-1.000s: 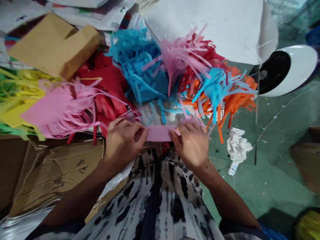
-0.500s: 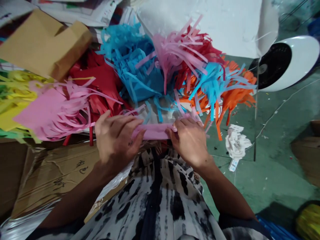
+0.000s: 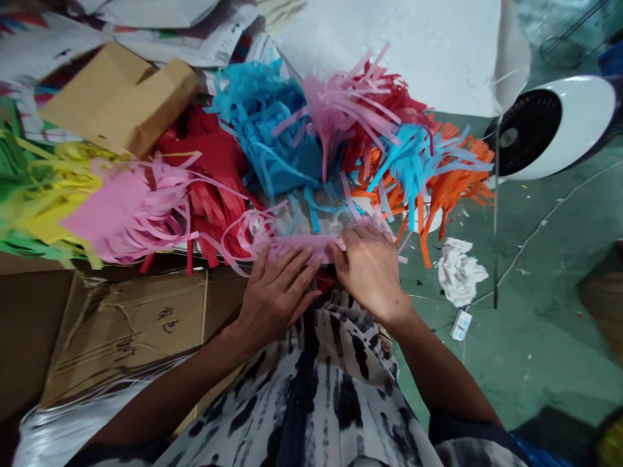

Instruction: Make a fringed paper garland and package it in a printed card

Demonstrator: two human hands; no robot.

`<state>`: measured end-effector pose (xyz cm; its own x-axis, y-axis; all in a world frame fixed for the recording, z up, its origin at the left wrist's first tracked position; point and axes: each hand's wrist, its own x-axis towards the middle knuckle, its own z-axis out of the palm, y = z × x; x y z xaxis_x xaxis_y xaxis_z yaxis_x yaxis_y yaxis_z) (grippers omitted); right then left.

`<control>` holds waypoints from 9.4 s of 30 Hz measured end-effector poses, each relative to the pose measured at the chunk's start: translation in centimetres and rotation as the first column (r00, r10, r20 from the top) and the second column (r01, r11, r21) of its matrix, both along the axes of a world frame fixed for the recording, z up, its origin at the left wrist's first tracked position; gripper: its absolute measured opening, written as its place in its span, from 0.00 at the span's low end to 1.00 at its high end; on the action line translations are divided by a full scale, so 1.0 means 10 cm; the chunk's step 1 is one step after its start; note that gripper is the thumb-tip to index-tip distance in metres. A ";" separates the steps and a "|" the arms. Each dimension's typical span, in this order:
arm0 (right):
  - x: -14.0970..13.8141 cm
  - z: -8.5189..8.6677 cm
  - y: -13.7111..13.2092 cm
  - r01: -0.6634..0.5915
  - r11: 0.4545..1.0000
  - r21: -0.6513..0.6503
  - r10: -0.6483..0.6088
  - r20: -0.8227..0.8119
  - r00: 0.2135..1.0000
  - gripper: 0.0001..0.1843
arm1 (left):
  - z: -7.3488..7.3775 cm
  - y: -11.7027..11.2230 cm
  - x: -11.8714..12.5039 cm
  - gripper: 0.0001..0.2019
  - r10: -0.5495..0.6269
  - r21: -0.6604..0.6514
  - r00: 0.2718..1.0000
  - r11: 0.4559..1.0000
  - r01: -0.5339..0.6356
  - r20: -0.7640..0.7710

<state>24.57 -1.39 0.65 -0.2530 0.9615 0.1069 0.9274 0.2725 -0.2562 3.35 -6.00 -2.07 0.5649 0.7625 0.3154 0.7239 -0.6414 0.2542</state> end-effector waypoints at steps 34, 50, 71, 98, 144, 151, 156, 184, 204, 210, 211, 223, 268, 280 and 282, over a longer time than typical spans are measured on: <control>0.22 -0.06 -0.32 -0.244 0.917 0.316 0.238 0.057 0.970 0.14 | 0.51 0.28 -0.60 0.03 0.350 0.262 0.936 0.906 -0.331 -0.027; 0.17 -0.10 -0.18 -0.259 0.935 0.242 0.239 0.110 0.965 0.19 | 0.04 0.13 -0.02 0.32 -0.065 -0.076 0.987 0.996 0.054 -0.147; 0.61 0.00 -0.21 -0.230 0.934 0.272 0.210 0.100 0.973 0.16 | 0.14 0.23 -0.17 0.30 -0.119 -0.261 0.991 0.960 0.100 -0.057; 0.26 -0.26 -0.43 0.086 0.915 0.395 -0.033 -0.139 0.990 0.11 | 0.13 0.34 -0.01 0.15 0.084 -0.223 0.986 0.974 -0.050 0.146; 0.26 -0.14 -0.28 -0.048 0.937 0.346 0.025 0.071 0.997 0.07 | 0.07 0.31 0.08 0.16 0.090 -0.102 0.991 0.992 -0.080 0.101; 0.38 0.25 -0.54 0.135 0.885 0.445 -0.159 0.017 0.987 0.16 | 0.09 0.30 0.08 0.15 0.087 -0.111 0.992 0.991 -0.077 0.089; 0.03 0.08 -0.44 -0.130 0.892 0.434 0.091 0.110 0.990 0.14 | 0.13 0.31 0.07 0.15 0.050 -0.088 0.997 0.995 -0.045 0.055; 0.13 0.11 -0.12 -0.309 0.941 0.142 0.299 0.084 0.950 0.11 | 0.28 0.19 -0.09 0.10 0.036 -0.083 0.999 0.996 -0.035 0.004; 0.01 0.05 0.12 -0.140 0.990 -0.009 0.139 0.157 0.978 0.14 | 0.29 0.47 -0.26 0.10 0.273 -0.153 0.959 0.947 -0.283 -0.081; -0.03 0.02 0.11 -0.085 0.995 0.060 0.075 0.163 0.984 0.11 | 0.23 0.43 -0.25 0.05 0.285 -0.046 0.956 0.956 -0.288 -0.063; -0.03 0.01 0.10 -0.066 0.993 0.095 0.049 0.163 0.985 0.10 | 0.22 0.43 -0.25 0.07 0.248 -0.013 0.967 0.968 -0.249 -0.054; 0.12 -0.11 -0.21 -0.256 0.924 0.283 0.236 0.104 0.966 0.19 | 0.13 0.39 -0.36 0.16 -0.102 0.097 0.992 0.989 0.109 -0.076; 0.27 -0.25 0.01 -0.455 0.838 0.301 0.478 -0.004 0.878 0.09 | 0.06 0.32 -0.27 0.11 -0.015 -0.078 0.982 0.996 0.030 0.186; 0.08 -0.08 0.02 -0.293 0.935 0.197 0.307 -0.041 0.951 0.09 | 0.12 0.43 -0.15 0.08 0.022 -0.030 0.986 0.999 -0.017 0.165; 0.08 -0.08 0.01 -0.272 0.950 0.156 0.282 -0.049 0.958 0.09 | 0.10 0.41 -0.17 0.07 0.034 -0.023 0.982 0.999 -0.030 0.184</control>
<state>25.33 -1.26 -0.11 -0.4939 0.8271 0.2683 0.7912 0.5555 -0.2558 1.65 -1.89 -1.04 0.4734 0.7868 0.3961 0.6837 -0.6117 0.3980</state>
